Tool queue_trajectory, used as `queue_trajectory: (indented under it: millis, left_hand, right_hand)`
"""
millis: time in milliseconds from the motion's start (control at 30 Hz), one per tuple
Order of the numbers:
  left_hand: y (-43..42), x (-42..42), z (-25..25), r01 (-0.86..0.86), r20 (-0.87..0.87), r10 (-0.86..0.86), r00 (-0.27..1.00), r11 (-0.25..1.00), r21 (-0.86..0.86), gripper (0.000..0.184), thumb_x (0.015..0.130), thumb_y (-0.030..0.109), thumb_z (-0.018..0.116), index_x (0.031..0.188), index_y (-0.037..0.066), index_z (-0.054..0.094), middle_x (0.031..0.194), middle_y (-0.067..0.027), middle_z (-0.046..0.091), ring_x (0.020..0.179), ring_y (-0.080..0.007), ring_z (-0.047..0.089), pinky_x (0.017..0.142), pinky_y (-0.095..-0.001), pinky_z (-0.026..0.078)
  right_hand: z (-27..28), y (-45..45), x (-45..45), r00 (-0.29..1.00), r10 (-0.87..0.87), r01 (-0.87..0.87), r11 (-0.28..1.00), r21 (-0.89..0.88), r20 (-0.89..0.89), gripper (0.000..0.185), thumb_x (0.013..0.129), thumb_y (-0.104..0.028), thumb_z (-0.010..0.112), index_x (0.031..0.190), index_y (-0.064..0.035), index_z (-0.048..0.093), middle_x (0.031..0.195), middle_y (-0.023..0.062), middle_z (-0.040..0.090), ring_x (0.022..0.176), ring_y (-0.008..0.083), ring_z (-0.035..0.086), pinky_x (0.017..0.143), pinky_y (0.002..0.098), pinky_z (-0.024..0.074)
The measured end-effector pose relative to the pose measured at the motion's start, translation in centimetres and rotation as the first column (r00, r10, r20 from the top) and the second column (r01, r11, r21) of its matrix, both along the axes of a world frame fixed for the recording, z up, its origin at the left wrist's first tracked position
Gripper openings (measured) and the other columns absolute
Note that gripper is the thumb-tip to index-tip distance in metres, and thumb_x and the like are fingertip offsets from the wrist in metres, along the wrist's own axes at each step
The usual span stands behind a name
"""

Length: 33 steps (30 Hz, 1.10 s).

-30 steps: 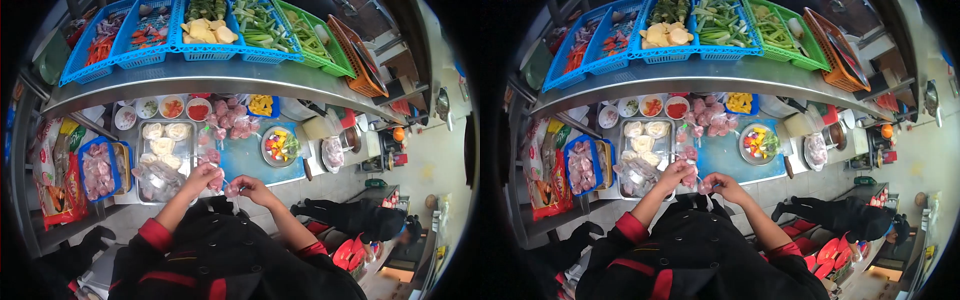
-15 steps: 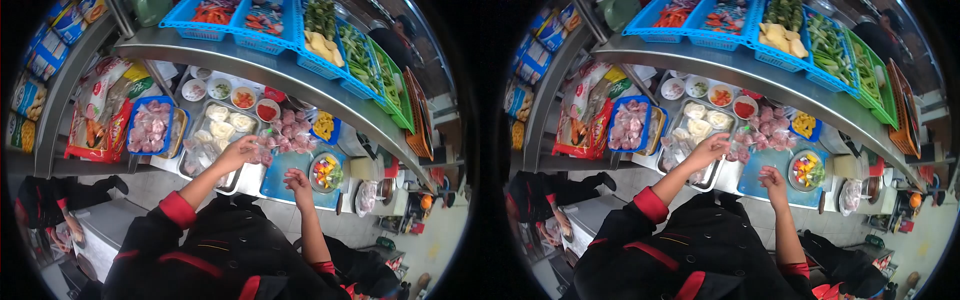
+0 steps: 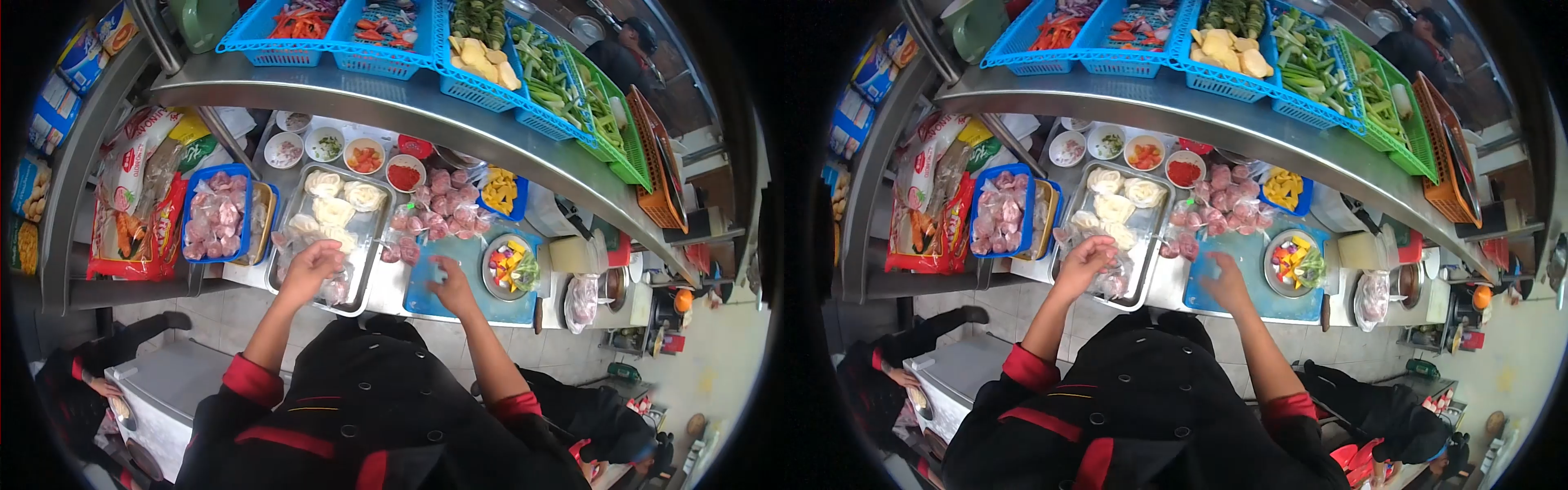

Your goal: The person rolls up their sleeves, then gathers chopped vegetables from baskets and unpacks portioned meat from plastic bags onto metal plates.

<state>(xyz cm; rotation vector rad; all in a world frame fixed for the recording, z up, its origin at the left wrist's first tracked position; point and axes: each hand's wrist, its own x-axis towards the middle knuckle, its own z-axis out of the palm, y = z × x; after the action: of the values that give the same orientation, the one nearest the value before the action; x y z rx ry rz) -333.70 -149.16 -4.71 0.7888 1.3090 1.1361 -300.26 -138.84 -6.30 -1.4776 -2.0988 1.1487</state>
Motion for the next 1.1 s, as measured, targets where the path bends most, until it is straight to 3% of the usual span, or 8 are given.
queue_trajectory:
  millis: [133, 200, 267, 433, 500, 700, 900, 1100]
  left_hand:
    - [1.3, 1.6, 2.0, 0.07, 0.01, -0.07, 0.997, 0.997, 0.008, 0.03, 0.097, 0.021, 0.062, 0.123, 0.007, 0.058, 0.108, -0.0029, 0.067, 0.092, -0.0111, 0.064, 0.076, -0.0252, 0.049]
    - [1.7, 2.1, 2.6, 0.071, 0.009, -0.071, 0.997, 0.997, 0.007, 0.031, 0.093, 0.014, 0.065, 0.122, 0.005, 0.059, 0.106, -0.0031, 0.067, 0.093, -0.0104, 0.063, 0.075, -0.0241, 0.048]
    - [1.8, 2.4, 3.0, 0.1, -0.024, -0.1, 0.995, 0.995, 0.015, 0.03, 0.095, 0.015, 0.064, 0.123, 0.005, 0.059, 0.107, -0.0035, 0.067, 0.094, -0.0115, 0.064, 0.075, -0.0242, 0.048]
    - [2.0, 3.4, 2.5, 0.149, -0.065, -0.148, 0.987, 0.989, 0.008, 0.031, 0.095, 0.02, 0.065, 0.122, 0.005, 0.059, 0.106, -0.0042, 0.067, 0.093, -0.0123, 0.064, 0.073, -0.0243, 0.048]
    - [2.1, 3.6, 1.7, 0.13, -0.046, -0.13, 0.99, 0.992, -0.001, 0.031, 0.096, 0.02, 0.064, 0.122, 0.004, 0.058, 0.105, -0.0047, 0.067, 0.091, -0.0122, 0.064, 0.071, -0.0243, 0.048]
    - [3.6, 5.5, 3.2, 0.16, -0.129, -0.154, 0.98, 0.986, 0.043, 0.033, 0.096, 0.021, 0.062, 0.123, 0.003, 0.056, 0.105, -0.0069, 0.068, 0.088, -0.0138, 0.064, 0.071, -0.0251, 0.049]
    - [4.8, 10.0, 5.7, 0.125, -0.16, -0.109, 0.981, 0.988, 0.095, 0.032, 0.095, 0.022, 0.063, 0.121, 0.003, 0.057, 0.102, -0.0062, 0.067, 0.085, -0.0126, 0.064, 0.068, -0.0255, 0.05]
    - [4.8, 18.7, 8.0, 0.083, -0.183, -0.063, 0.981, 0.992, 0.1, 0.029, 0.096, 0.019, 0.062, 0.12, 0.004, 0.057, 0.099, -0.0031, 0.067, 0.084, -0.0108, 0.064, 0.068, -0.0237, 0.049]
  right_hand:
    - [1.1, 5.9, -2.2, 0.991, -0.129, 0.113, 0.952, 0.283, 0.04, 0.06, 0.07, -0.01, 0.076, 0.126, -0.0088, 0.055, 0.128, 0.0194, 0.053, 0.12, 0.0398, 0.052, 0.097, 0.0508, 0.0457]
    - [0.7, 8.4, -2.4, 0.929, -0.316, 0.125, 0.757, 0.642, 0.192, 0.057, 0.07, -0.015, 0.078, 0.123, -0.0087, 0.058, 0.127, 0.0182, 0.055, 0.119, 0.0396, 0.052, 0.101, 0.0468, 0.0429]
    - [-2.0, 10.3, -1.7, 0.954, -0.106, -0.017, 0.915, 0.403, 0.281, 0.057, 0.071, -0.022, 0.079, 0.123, -0.0107, 0.058, 0.129, 0.0179, 0.054, 0.118, 0.0422, 0.051, 0.103, 0.051, 0.0399]
    - [-4.7, 9.2, 0.5, 0.913, -0.152, -0.092, 0.829, 0.552, 0.38, 0.051, 0.078, -0.025, 0.073, 0.125, -0.0118, 0.059, 0.134, 0.0195, 0.054, 0.122, 0.0443, 0.049, 0.106, 0.0489, 0.0393]
    - [0.8, 6.7, 0.7, 0.982, -0.162, 0.095, 0.871, 0.481, 0.099, 0.057, 0.078, -0.028, 0.073, 0.129, -0.0096, 0.056, 0.132, 0.025, 0.053, 0.125, 0.0445, 0.047, 0.107, 0.0508, 0.0377]
    - [7.2, 4.3, 11.0, 0.948, -0.311, 0.309, 0.86, 0.406, -0.064, 0.05, 0.078, -0.019, 0.075, 0.123, -0.0068, 0.059, 0.125, 0.0213, 0.058, 0.118, 0.0393, 0.055, 0.101, 0.0456, 0.0442]
    - [21.2, 6.2, 25.3, 0.784, -0.515, 0.606, 0.511, 0.609, -0.348, 0.028, 0.083, -0.004, 0.066, 0.112, -0.0055, 0.066, 0.108, 0.0081, 0.068, 0.089, 0.0175, 0.065, 0.072, 0.0296, 0.0527]
    - [32.5, 8.8, 40.4, 0.631, -0.338, 0.773, 0.348, 0.53, -0.698, 0.02, 0.091, -0.002, 0.059, 0.111, -0.0004, 0.061, 0.096, 0.0017, 0.064, 0.087, 0.0089, 0.057, 0.077, 0.0236, 0.0482]
